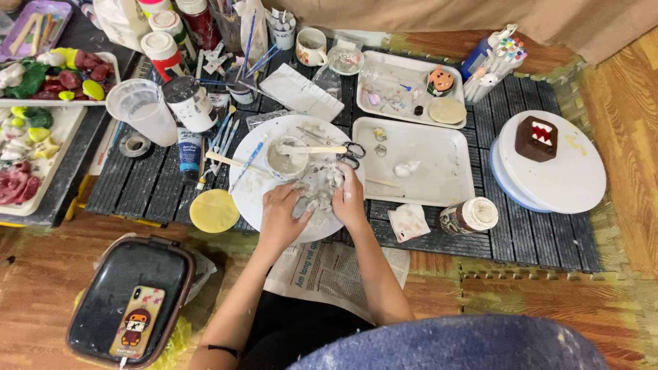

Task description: The person kneads and shapes a lump of white clay on a white plate using their hands. They repeatedly press, fold, and roll the material, occasionally using a wooden stick to assist in the manipulation. The person also handles a plastic bag containing more clay and places it on the plate.

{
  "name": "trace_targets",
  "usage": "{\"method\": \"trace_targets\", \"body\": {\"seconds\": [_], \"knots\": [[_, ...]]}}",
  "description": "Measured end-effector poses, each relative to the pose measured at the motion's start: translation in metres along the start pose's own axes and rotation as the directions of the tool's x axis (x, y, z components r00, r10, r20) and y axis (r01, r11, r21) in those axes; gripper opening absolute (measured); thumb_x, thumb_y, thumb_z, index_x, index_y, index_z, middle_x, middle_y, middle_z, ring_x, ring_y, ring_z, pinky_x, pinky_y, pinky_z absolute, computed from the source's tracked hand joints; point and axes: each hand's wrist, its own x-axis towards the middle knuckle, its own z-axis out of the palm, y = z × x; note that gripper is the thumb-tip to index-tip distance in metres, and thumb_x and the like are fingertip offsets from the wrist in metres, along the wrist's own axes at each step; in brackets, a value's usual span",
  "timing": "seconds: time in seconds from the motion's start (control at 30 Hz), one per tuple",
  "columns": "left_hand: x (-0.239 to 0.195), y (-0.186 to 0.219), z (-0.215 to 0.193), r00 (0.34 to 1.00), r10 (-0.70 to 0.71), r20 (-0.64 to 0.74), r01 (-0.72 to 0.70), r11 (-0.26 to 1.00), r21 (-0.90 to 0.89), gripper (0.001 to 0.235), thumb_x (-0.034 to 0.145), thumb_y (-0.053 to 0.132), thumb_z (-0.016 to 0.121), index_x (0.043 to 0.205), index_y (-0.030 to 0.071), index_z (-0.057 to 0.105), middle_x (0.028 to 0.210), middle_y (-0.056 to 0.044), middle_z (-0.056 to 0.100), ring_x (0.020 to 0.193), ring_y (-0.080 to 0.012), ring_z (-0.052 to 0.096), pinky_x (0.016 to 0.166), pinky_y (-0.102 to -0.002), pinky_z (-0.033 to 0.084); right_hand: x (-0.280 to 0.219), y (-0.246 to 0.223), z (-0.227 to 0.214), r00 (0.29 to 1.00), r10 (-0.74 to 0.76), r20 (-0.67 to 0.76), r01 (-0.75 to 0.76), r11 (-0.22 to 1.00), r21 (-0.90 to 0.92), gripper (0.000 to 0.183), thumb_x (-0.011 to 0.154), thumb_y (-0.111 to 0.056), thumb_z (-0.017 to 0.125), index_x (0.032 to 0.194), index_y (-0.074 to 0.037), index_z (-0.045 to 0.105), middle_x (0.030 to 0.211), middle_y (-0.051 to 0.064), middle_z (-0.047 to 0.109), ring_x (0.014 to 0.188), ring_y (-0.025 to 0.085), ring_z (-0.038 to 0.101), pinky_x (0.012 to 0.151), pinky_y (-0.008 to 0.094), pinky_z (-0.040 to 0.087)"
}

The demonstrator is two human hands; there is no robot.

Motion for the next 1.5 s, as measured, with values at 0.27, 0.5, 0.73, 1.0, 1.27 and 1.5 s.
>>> {"method": "trace_targets", "body": {"seconds": [0.27,0.5,0.73,1.0,1.27,1.5], "knots": [[-0.006,0.003,0.001,1.000,0.004,0.017,-0.004,1.000,0.019,0.044,0.077,0.024,0.080,0.115,0.004,0.071,0.119,-0.016,0.066,0.117,-0.0367,0.058,0.102,-0.047,0.039,-0.004,-0.004,-0.003,1.000,0.004,0.015,-0.004,1.000,0.011,0.052,0.083,0.011,0.044,0.132,-0.003,0.056,0.116,0.024,0.069,0.112,0.040,0.068,0.100,0.040,0.052],[-0.008,-0.003,0.005,0.998,0.059,0.024,-0.059,0.998,0.007,0.039,0.085,0.025,0.079,0.117,0.003,0.070,0.122,-0.016,0.066,0.120,-0.0361,0.058,0.104,-0.046,0.039,-0.004,-0.002,-0.002,1.000,-0.007,0.020,0.006,0.999,0.039,0.043,0.092,0.009,0.045,0.132,-0.004,0.054,0.117,0.023,0.068,0.111,0.040,0.068,0.097,0.041,0.053],[0.002,0.007,-0.004,0.999,0.041,0.023,-0.041,0.999,0.007,0.045,0.079,0.029,0.081,0.114,0.004,0.071,0.121,-0.016,0.067,0.120,-0.0355,0.058,0.103,-0.047,0.037,0.002,-0.014,-0.001,0.995,0.071,0.075,-0.078,0.993,0.084,0.047,0.103,0.000,0.050,0.148,-0.004,0.040,0.129,0.022,0.063,0.115,0.034,0.064,0.102,0.039,0.048],[0.001,0.003,-0.005,0.982,0.082,0.171,-0.092,0.994,0.053,0.056,0.064,0.026,0.083,0.113,0.004,0.071,0.126,-0.016,0.063,0.124,-0.0341,0.053,0.103,-0.050,0.032,-0.006,0.004,0.001,0.996,0.091,0.022,-0.093,0.985,0.143,0.052,0.094,0.007,0.047,0.145,-0.002,0.048,0.123,0.018,0.069,0.115,0.022,0.066,0.103,0.032,0.050],[-0.002,-0.002,-0.001,0.987,0.051,0.154,-0.049,0.999,-0.013,0.050,0.073,0.024,0.081,0.117,0.002,0.069,0.127,-0.016,0.062,0.127,-0.0360,0.052,0.105,-0.048,0.034,-0.014,0.023,0.005,0.998,0.040,-0.040,-0.021,0.918,0.396,0.047,0.097,0.010,0.049,0.144,0.006,0.049,0.129,0.014,0.064,0.119,0.016,0.060,0.106,0.031,0.048],[0.004,-0.002,-0.002,0.990,-0.030,0.136,0.041,0.996,-0.075,0.035,0.091,0.018,0.072,0.122,0.002,0.068,0.125,-0.014,0.064,0.123,-0.0346,0.056,0.104,-0.045,0.040,-0.012,0.020,0.006,0.996,0.091,-0.011,-0.076,0.886,0.457,0.032,0.100,0.010,0.060,0.132,0.007,0.057,0.120,0.012,0.068,0.108,0.015,0.063,0.097,0.029,0.052]]}}
